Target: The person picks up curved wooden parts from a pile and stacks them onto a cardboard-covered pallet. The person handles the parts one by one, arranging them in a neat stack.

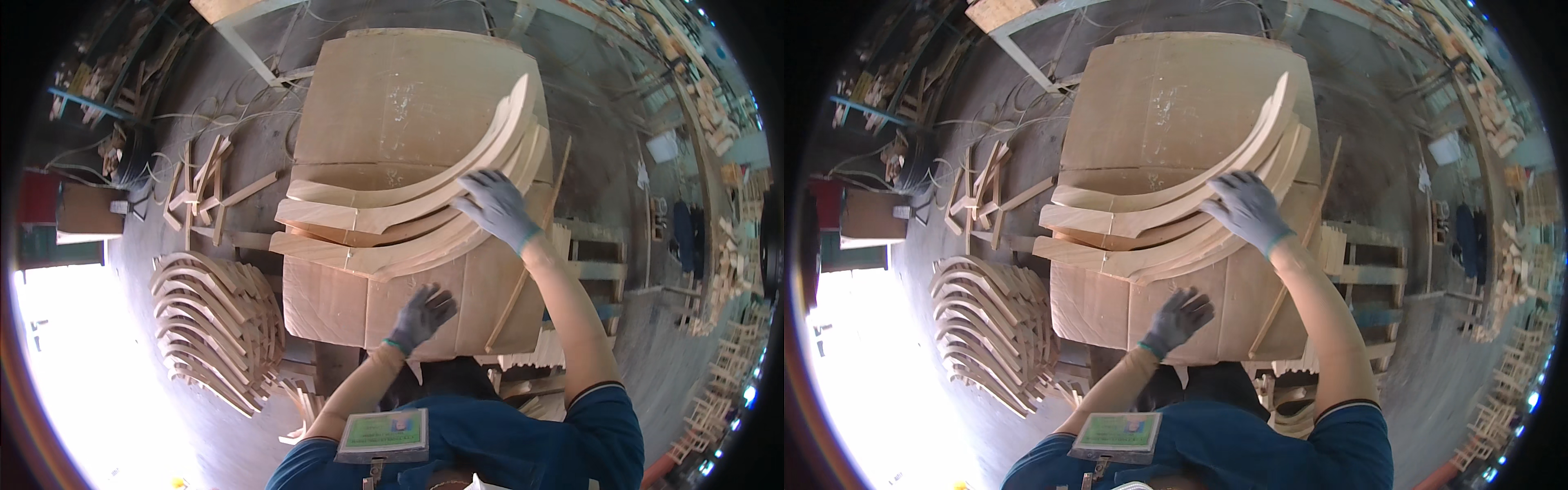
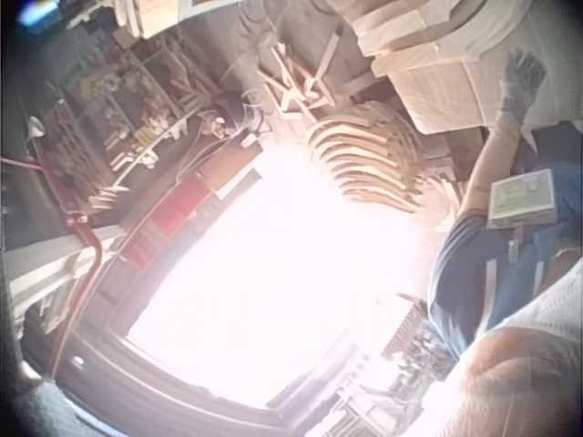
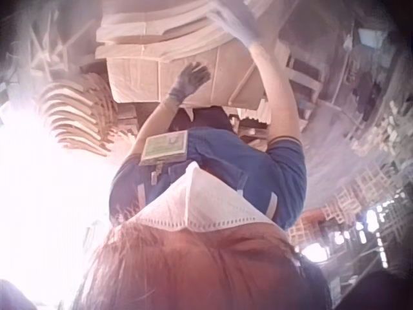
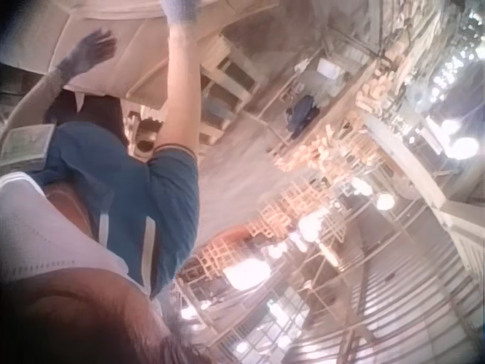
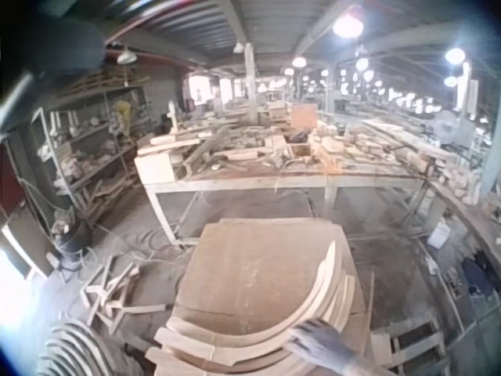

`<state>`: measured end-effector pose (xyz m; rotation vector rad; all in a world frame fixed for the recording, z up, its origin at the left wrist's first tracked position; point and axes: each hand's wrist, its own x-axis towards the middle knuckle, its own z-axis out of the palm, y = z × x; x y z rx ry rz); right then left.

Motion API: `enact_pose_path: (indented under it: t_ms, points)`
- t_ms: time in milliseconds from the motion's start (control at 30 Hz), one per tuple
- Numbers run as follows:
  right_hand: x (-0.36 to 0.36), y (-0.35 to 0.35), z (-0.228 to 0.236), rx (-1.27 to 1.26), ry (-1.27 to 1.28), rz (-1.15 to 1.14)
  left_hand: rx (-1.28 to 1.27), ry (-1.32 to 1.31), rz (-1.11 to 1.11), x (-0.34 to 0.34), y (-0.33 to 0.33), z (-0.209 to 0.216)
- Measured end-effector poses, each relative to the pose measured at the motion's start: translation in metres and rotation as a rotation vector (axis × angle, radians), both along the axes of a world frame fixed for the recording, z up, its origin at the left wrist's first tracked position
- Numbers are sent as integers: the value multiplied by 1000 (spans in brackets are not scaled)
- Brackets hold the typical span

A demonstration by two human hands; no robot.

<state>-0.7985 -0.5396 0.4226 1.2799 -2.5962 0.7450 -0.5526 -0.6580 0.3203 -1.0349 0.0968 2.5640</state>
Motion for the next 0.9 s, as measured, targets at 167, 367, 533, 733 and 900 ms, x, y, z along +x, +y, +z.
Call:
enact_pose_path:
  t_ms: [167,367,533,733,900]
  points:
    - [-77,-76,-51,773,-412,136,25,53,196,-76,63,-22]
    - [-62,-110,-80,912,-472,153,43,142,304,-88,49,-45]
    - [-60,-85,-81,938,-203,510,28,117,411,-71,61,-37]
    - [-34,-113,-53,1243,-406,652,9,330,491,-29,44,-2]
    - [-71,-76,-91,944,-469,844,118,512,488,-43,35,-20]
